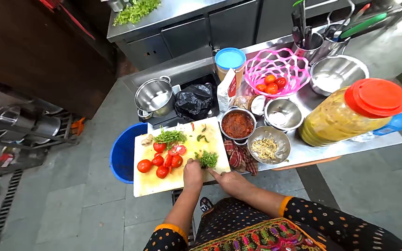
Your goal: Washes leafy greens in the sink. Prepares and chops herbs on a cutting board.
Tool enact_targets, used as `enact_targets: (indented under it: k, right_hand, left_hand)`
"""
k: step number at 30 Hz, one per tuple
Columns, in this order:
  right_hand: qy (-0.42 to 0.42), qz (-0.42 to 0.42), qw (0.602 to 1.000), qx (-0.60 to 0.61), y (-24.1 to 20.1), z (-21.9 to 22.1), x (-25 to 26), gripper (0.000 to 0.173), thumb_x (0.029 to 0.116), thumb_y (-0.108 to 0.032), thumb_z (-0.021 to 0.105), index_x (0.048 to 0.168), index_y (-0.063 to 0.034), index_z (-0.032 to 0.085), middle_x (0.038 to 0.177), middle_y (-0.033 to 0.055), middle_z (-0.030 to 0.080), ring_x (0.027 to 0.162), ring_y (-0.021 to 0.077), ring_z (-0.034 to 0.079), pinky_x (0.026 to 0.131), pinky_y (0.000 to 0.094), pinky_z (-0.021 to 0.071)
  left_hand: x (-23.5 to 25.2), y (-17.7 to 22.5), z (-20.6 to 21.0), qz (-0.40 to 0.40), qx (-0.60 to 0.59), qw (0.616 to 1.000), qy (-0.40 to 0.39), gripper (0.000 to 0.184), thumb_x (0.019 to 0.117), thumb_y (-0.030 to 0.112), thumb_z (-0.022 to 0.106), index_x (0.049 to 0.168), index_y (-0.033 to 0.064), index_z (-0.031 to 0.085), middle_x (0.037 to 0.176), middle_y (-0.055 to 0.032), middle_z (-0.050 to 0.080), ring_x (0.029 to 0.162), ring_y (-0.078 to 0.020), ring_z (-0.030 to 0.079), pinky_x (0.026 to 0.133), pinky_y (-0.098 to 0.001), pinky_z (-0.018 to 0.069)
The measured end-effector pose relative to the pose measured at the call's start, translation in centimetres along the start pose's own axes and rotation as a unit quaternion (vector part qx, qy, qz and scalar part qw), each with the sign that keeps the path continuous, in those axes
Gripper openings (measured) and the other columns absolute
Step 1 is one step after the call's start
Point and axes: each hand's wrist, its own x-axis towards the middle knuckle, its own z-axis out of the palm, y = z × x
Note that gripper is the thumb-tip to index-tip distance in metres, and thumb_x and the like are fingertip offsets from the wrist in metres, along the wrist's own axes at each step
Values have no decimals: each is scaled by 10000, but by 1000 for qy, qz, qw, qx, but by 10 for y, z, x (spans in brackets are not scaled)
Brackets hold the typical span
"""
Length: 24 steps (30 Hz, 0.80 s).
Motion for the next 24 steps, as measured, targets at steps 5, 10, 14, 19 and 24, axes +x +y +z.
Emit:
enact_targets:
  k: [5,10,14,19,24]
  right_hand:
    - [-2,-6,1000,0,9,4,-26,606,1048,-118,447,1623,-223,289,908,183,689,809,374,714,738,532,590]
    - [-21,5,1000,-8,-4,-5,5,635,1044,-90,468,1635,-219,276,940,180,690,840,355,716,772,514,590]
    - [-17,-4,1000,-8,7,4,-23,610,1046,-112,466,1621,-225,298,929,189,692,809,376,715,741,535,593]
    - [-10,-1,1000,0,-7,1,-11,614,1049,-123,461,1631,-224,292,886,165,687,806,347,713,741,514,589]
    - [-19,-7,1000,3,3,6,-18,616,1048,-109,458,1628,-222,284,942,196,689,837,382,711,765,541,584]
  left_hand:
    - [3,-3,1,-3,-4,1000,4,134,963,60,654,1036,-14,738,1142,-209,674,1080,-367,676,940,-508,566]
    - [-1,1,-1,3,5,1000,-1,148,963,59,635,1054,-8,731,1153,-205,667,1081,-365,675,938,-503,568]
    - [-2,-2,2,-4,7,1000,-11,179,957,7,601,1069,2,742,1177,-203,662,1086,-358,674,939,-499,569]
    - [-5,-2,4,-4,5,1000,-9,145,956,53,640,1046,2,741,1153,-198,666,1075,-356,676,928,-502,572]
    - [-5,-6,2,5,7,1000,-13,152,961,64,643,1055,4,747,1155,-200,674,1087,-359,674,944,-500,567]
